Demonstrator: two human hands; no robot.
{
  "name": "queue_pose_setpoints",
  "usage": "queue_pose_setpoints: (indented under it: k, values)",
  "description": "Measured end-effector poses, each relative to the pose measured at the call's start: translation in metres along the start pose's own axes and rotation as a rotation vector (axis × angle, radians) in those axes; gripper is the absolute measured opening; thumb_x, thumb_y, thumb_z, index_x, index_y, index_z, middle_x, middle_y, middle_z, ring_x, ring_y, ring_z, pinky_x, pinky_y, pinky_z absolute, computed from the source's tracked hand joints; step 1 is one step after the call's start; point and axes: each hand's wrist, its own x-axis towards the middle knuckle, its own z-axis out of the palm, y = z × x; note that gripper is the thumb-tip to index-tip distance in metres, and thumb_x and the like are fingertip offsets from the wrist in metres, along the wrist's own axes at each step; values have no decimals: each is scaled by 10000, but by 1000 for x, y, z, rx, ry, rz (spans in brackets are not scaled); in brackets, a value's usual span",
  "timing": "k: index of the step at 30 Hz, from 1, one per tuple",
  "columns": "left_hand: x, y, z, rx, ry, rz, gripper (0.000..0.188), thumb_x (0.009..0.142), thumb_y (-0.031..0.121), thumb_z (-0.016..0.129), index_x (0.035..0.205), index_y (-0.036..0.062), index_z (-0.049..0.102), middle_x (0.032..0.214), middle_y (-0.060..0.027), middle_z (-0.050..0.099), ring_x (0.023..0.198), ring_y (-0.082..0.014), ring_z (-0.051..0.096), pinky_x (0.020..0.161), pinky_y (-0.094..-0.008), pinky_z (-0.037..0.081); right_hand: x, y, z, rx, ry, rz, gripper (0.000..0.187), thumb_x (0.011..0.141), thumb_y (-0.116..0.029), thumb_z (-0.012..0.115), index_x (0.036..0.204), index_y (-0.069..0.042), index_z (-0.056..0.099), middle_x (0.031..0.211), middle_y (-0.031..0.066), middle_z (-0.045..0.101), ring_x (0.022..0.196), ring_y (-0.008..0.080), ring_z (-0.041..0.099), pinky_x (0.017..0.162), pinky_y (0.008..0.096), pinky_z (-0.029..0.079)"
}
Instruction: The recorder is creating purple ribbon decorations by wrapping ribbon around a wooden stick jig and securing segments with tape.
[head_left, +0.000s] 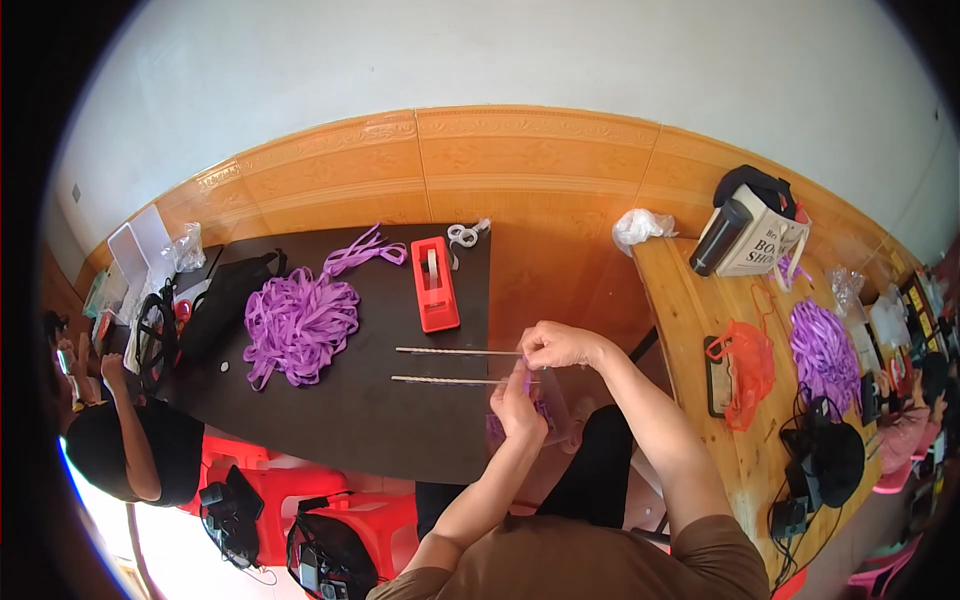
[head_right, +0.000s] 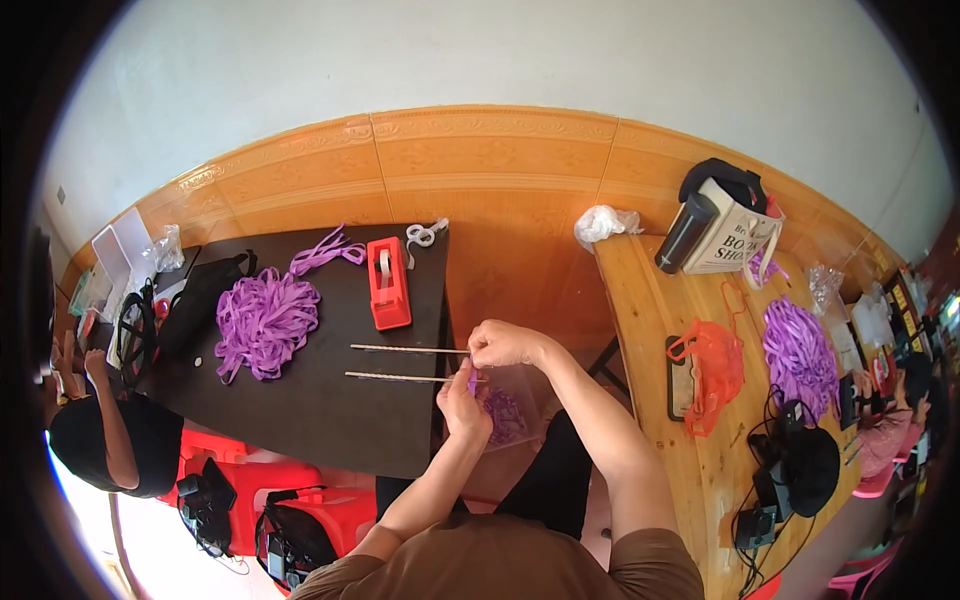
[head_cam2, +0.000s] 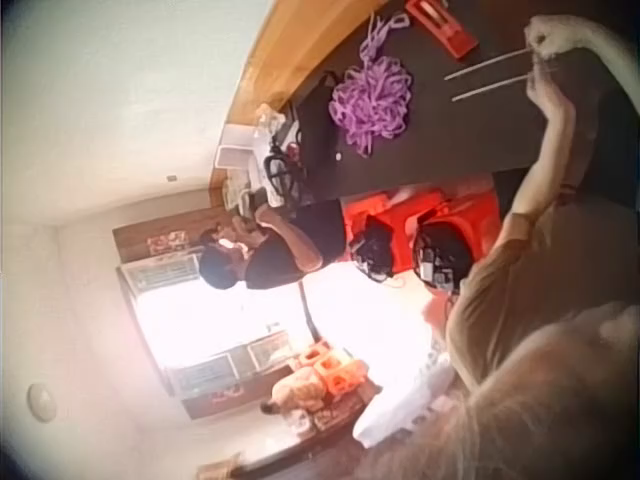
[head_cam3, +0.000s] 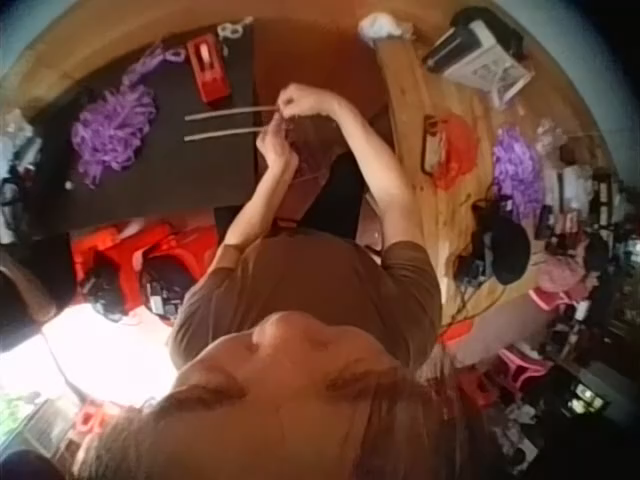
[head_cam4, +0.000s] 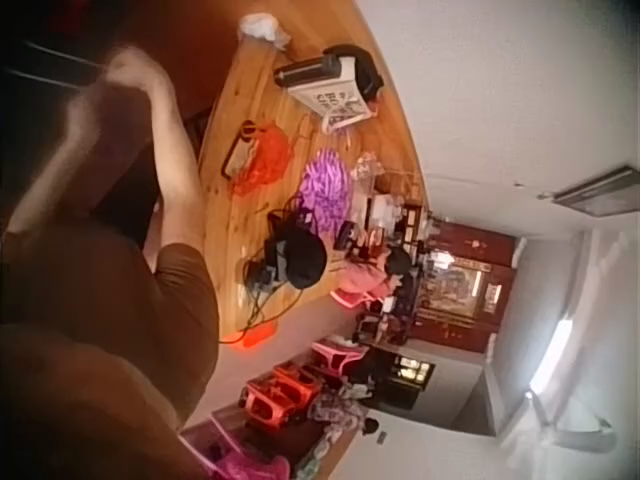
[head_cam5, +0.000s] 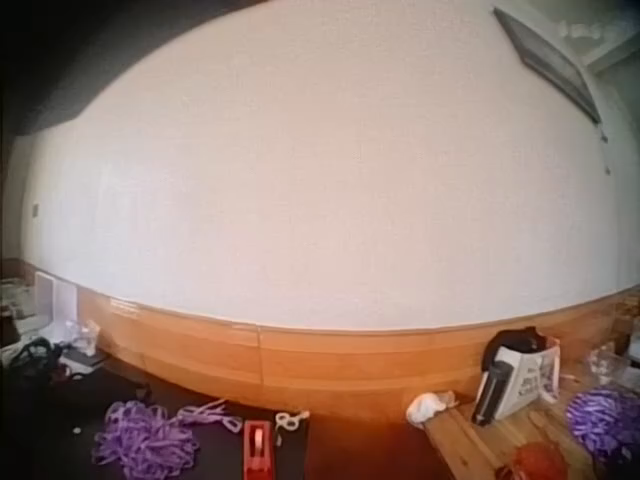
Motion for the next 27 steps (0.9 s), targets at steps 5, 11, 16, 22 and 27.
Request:
queue_pose_setpoints:
  k: [5, 11, 16, 22, 27]
  values:
    - [-1, 2, 8, -20, 13, 12, 169, 841, 119, 621, 700, 117, 528, 693, -13, 600, 607, -92, 538, 539, -223, 371, -7, 5, -1, 11, 44, 44, 178, 708, -96, 617, 575, 0, 550, 706, 52, 554, 640, 120, 492, 557, 282, 374]
    - [3, 1, 1, -15, -33, 39, 174, 825, 87, 622, 704, 119, 500, 711, -25, 616, 636, -128, 588, 564, -240, 425, -21, -17, -1, 76, 269, 248, 245, 785, -212, 658, 637, -16, 646, 534, -12, 506, 510, 78, 427, 472, 250, 318]
    - [3, 1, 2, 5, -27, 40, 203, 818, 80, 626, 689, 123, 475, 707, -27, 615, 624, -132, 599, 542, -236, 424, -40, -4, 0, 371, 528, 291, 372, 816, -384, 677, 693, -33, 669, 602, 5, 554, 542, 70, 446, 482, 222, 294]
    - [-1, 5, 5, -2, -12, 8, 153, 830, 97, 613, 720, 105, 506, 696, -32, 608, 616, -123, 586, 531, -232, 416, -44, 11, 35, 537, 489, 172, 173, 823, -198, 686, 762, -38, 664, 801, 38, 658, 747, 86, 553, 655, 204, 389]
    - [10, -3, -4, 5, -17, 36, 99, 847, 104, 576, 757, 84, 540, 702, -32, 605, 614, -123, 570, 535, -236, 414, -42, 26, 45, 581, 526, 88, 54, 821, -62, 639, 817, -12, 657, 831, 23, 646, 773, 72, 554, 723, 213, 426]
